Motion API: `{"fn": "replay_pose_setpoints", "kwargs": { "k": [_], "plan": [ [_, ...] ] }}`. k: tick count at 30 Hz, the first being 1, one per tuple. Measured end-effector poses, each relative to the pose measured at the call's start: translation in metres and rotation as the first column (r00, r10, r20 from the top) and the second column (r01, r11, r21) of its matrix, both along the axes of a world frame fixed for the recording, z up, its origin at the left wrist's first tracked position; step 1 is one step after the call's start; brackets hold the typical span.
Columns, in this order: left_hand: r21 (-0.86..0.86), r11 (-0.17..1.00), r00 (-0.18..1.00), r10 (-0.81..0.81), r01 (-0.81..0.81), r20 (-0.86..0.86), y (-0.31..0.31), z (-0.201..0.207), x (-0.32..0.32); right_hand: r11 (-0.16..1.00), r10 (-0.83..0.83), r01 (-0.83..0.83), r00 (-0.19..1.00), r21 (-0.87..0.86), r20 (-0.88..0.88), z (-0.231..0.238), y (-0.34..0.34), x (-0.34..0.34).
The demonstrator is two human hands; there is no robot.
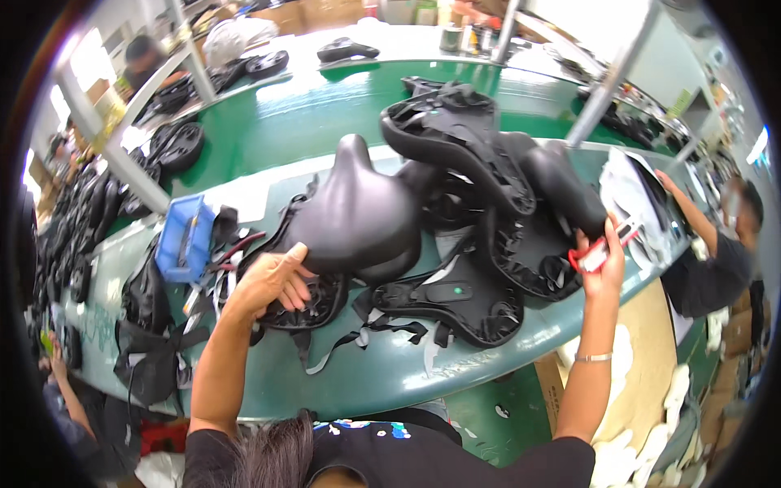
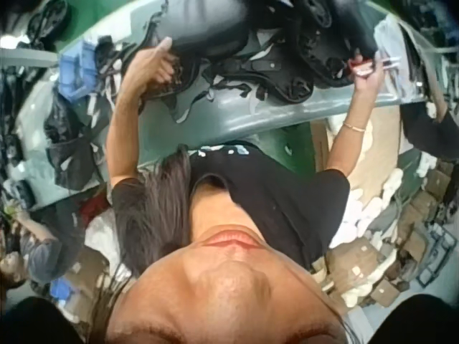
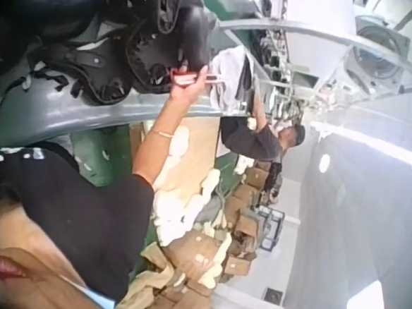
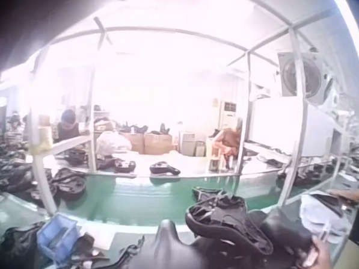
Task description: The person uses a red utility knife to trim excess black fabric from the underside of bicycle seats. They hold the seat with one hand and carefully cut along the edges with the other, removing small strips of material. The person works on multiple seats, placing the trimmed pieces on the green workbench.
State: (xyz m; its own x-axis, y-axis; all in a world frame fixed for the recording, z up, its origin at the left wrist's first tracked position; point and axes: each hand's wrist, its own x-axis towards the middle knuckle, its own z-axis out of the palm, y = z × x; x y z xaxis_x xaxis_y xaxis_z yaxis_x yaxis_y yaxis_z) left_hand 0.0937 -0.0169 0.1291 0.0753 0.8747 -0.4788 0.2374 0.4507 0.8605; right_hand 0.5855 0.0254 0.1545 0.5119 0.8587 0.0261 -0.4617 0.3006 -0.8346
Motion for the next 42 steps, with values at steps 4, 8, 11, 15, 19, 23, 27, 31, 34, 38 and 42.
{"fn": "replay_pose_setpoints", "kwargs": {
  "k": [4, 8, 11, 15, 19, 23, 27, 31, 34, 38, 42],
  "plan": [
    [0.612, 0.789, 0.713, 0.457, -0.049, -0.532, 0.008, -0.025, -0.066, 0.984, 0.013, 0.090, 0.822, -0.153, 0.569, 0.013, -0.047, -0.038],
    [0.184, 0.977, 0.908, -0.018, 0.104, -0.419, 0.023, -0.034, -0.080, 0.870, 0.453, -0.483, 0.705, -0.099, 0.545, 0.005, -0.091, -0.139],
    [-0.083, 0.988, 0.967, -0.147, 0.132, -0.208, 0.017, -0.015, -0.081, 0.591, 0.800, -0.691, 0.432, -0.417, 0.418, -0.026, -0.107, -0.215],
    [-0.031, 0.986, 0.969, 0.152, -0.161, -0.197, -0.056, -0.018, -0.080, 0.683, 0.660, -0.696, 0.456, -0.224, 0.597, -0.040, -0.089, -0.268],
    [0.045, 0.896, 0.877, 0.422, -0.442, 0.231, -0.139, -0.040, -0.066, 0.770, 0.576, -0.556, 0.396, -0.312, 0.715, -0.043, -0.074, -0.280],
    [0.053, 0.802, 0.705, 0.488, -0.594, 0.514, -0.158, -0.046, -0.056, 0.534, 0.802, -0.746, 0.296, -0.399, 0.518, -0.054, -0.100, -0.274],
    [0.032, 0.823, 0.697, 0.460, -0.568, 0.551, -0.135, -0.050, -0.060, 0.531, 0.249, -0.812, -0.122, -0.241, 0.961, -0.064, -0.091, -0.266],
    [0.053, 0.890, 0.792, 0.374, -0.452, 0.482, -0.108, -0.027, -0.063, 0.556, -0.064, -0.790, -0.350, -0.257, 0.935, -0.059, -0.077, -0.258],
    [0.134, 0.912, 0.864, 0.308, -0.387, 0.399, -0.094, -0.030, -0.068, 0.543, -0.169, -0.761, -0.513, -0.355, 0.841, -0.044, -0.064, -0.269],
    [0.100, 0.936, 0.883, 0.279, -0.338, 0.378, -0.087, -0.032, -0.071, 0.569, -0.007, -0.688, -0.552, -0.450, 0.834, -0.055, -0.082, -0.258],
    [0.092, 0.852, 0.810, 0.449, -0.516, 0.378, -0.105, -0.037, -0.059, 0.631, 0.244, -0.539, -0.545, -0.558, 0.802, -0.068, -0.125, -0.256]
  ]
}}
